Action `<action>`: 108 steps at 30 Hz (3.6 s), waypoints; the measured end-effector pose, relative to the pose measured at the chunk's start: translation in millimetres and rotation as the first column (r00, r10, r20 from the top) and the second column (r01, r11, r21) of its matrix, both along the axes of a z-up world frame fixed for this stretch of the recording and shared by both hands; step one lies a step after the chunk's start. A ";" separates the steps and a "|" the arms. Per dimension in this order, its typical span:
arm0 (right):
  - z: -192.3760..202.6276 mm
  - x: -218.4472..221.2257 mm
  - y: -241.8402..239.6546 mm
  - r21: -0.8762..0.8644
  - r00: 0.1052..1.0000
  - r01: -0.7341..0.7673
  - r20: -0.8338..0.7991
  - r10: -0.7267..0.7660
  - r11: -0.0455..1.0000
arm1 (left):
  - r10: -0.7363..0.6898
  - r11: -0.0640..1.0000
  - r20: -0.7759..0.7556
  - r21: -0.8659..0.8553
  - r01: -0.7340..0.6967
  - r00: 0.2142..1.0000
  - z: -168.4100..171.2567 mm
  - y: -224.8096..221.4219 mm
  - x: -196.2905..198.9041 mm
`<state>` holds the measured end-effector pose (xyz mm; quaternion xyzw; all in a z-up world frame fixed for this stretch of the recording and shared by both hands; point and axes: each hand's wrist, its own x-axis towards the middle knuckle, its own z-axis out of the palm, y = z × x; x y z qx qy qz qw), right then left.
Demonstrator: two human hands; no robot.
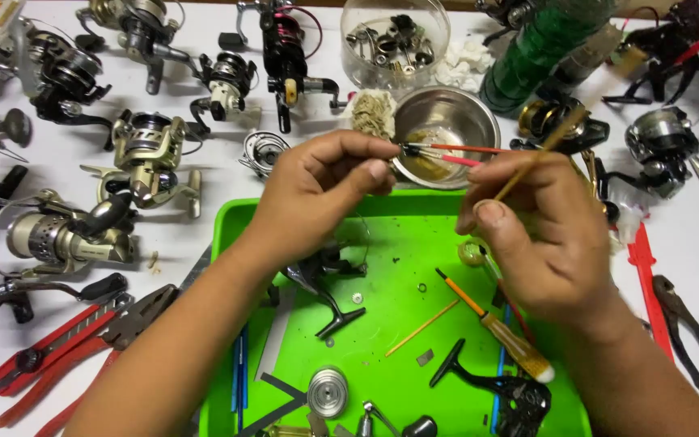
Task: Assembling and cleaning small internal components of fishing reels at a repair workbench.
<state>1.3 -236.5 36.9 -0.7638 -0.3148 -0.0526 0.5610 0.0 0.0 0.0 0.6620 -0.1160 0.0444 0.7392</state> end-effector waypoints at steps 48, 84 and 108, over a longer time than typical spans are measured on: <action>21.0 -34.4 0.9 -0.385 0.939 -0.040 0.301 0.167 0.922 | -0.055 0.977 0.089 0.211 0.035 0.994 0.0 6.9 -64.0; -50.7 0.0 -1.2 -0.968 0.965 -0.131 -0.075 0.253 0.215 | 0.122 0.921 0.396 0.297 -0.252 0.910 -9.3 14.6 -65.1; 25.0 41.5 17.9 -0.261 0.880 0.060 0.469 0.072 0.963 | -0.116 0.993 -0.077 -0.004 0.116 0.990 14.5 -19.7 32.7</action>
